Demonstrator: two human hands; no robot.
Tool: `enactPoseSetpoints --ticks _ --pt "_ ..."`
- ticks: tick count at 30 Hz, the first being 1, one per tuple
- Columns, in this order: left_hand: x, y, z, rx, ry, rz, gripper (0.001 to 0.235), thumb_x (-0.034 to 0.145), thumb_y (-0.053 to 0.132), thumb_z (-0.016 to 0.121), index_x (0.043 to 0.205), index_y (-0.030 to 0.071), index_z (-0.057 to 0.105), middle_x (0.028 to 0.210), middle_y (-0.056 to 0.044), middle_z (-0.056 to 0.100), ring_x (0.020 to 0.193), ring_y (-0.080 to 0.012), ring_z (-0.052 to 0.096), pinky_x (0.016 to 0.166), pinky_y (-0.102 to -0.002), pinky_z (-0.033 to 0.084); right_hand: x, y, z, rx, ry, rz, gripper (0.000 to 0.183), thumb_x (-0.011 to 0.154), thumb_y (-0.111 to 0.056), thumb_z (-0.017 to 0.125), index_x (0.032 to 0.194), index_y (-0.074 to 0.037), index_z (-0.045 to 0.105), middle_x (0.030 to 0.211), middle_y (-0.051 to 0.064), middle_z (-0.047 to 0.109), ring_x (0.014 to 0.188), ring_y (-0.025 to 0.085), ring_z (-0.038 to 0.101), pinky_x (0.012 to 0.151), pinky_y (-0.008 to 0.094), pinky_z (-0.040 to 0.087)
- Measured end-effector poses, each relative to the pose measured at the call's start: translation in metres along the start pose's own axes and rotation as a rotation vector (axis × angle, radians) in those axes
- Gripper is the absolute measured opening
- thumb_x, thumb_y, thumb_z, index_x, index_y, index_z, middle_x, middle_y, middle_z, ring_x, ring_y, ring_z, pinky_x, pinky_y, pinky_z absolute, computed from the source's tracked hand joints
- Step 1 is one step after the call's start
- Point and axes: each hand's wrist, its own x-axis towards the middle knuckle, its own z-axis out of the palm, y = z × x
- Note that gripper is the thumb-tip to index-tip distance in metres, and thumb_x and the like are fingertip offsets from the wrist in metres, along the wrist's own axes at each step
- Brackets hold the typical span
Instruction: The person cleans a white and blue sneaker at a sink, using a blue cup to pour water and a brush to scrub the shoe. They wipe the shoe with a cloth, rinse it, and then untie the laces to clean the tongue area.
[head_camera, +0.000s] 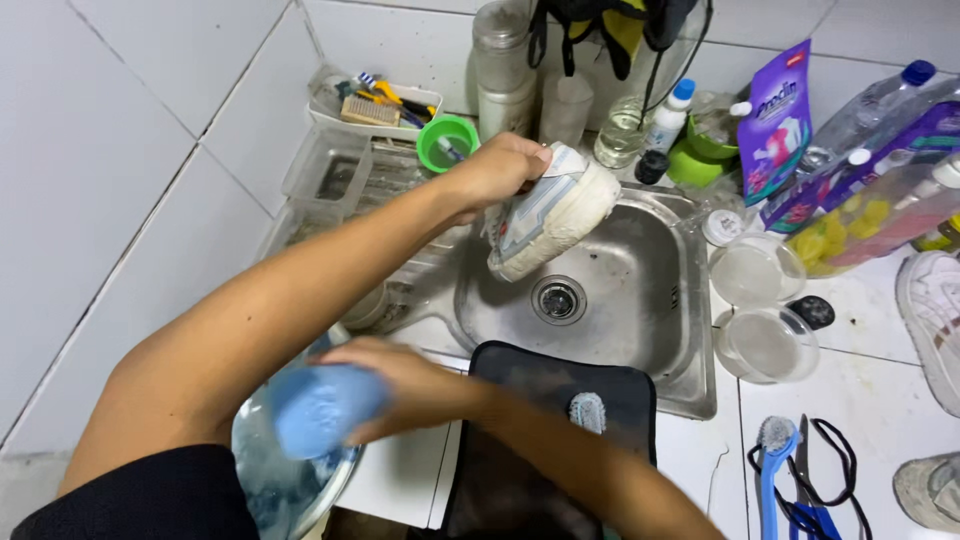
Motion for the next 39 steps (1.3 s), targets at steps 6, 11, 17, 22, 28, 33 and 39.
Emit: enactPoseSetpoints --ticks 6,11,17,22,28,33,39 --pt "0.011 -0.017 -0.003 0.133 -0.019 0.075 0.026 0.097 0.023 0.052 0.087 0.011 0.072 0.064 0.008 0.04 0.062 -0.0044 0.036 0.059 -0.021 0.024 -0.087 -0.082 -0.134 -0.335 0.27 0.03 0.063 0.08 -0.033 0.081 0.133 -0.008 0.058 0.13 0.021 0.064 0.126 0.045 0.054 0.107 0.059 0.04" --pt "0.052 -0.06 -0.002 0.335 0.014 0.127 0.034 0.1 0.03 0.055 0.067 0.019 0.057 0.06 0.008 0.039 0.059 -0.0082 0.036 0.056 -0.026 0.027 -0.144 -0.099 -0.226 -0.95 0.37 0.177 0.072 0.07 -0.028 0.084 0.136 -0.011 0.058 0.131 0.014 0.062 0.124 0.036 0.054 0.103 0.048 0.046" --pt "0.05 -0.047 0.014 0.439 0.009 0.114 0.048 0.104 0.032 0.057 0.059 0.022 0.043 0.057 0.01 0.036 0.057 -0.0078 0.033 0.056 -0.029 0.025 -0.156 -0.118 -0.288 -1.241 0.349 0.366 0.081 0.071 -0.031 0.083 0.143 -0.01 0.053 0.129 0.02 0.059 0.116 0.037 0.052 0.09 0.053 0.046" --pt "0.052 -0.04 0.021 0.387 -0.03 0.115 0.046 0.105 0.028 0.055 0.061 0.019 0.048 0.059 0.009 0.039 0.059 -0.0082 0.034 0.059 -0.028 0.028 -0.153 -0.123 -0.303 -1.305 0.331 0.417 0.091 0.063 -0.028 0.087 0.146 -0.015 0.054 0.125 0.018 0.056 0.108 0.04 0.052 0.084 0.053 0.045" --pt "0.064 -0.044 0.026 0.423 -0.037 0.163 0.046 0.105 0.03 0.054 0.061 0.021 0.04 0.063 0.011 0.032 0.062 -0.0079 0.029 0.058 -0.029 0.025 -0.153 -0.125 -0.307 -1.357 0.301 0.401 0.087 0.065 -0.033 0.086 0.144 -0.016 0.055 0.12 0.017 0.057 0.107 0.04 0.052 0.081 0.052 0.046" --pt "0.06 -0.039 0.03 0.391 -0.056 0.158 0.05 0.106 0.028 0.054 0.061 0.021 0.034 0.059 0.009 0.029 0.058 -0.0085 0.027 0.058 -0.029 0.023 -0.154 -0.128 -0.308 -1.344 0.303 0.459 0.085 0.067 -0.033 0.086 0.144 -0.018 0.055 0.12 0.015 0.055 0.108 0.038 0.05 0.078 0.053 0.046" --pt "0.075 -0.057 0.029 0.438 -0.066 0.237 0.047 0.104 0.03 0.052 0.063 0.023 0.031 0.063 0.01 0.027 0.061 -0.0076 0.026 0.058 -0.03 0.021 -0.155 -0.127 -0.309 -1.386 0.301 0.444 0.09 0.063 -0.032 0.086 0.146 -0.018 0.055 0.123 0.016 0.056 0.107 0.039 0.051 0.076 0.054 0.047"
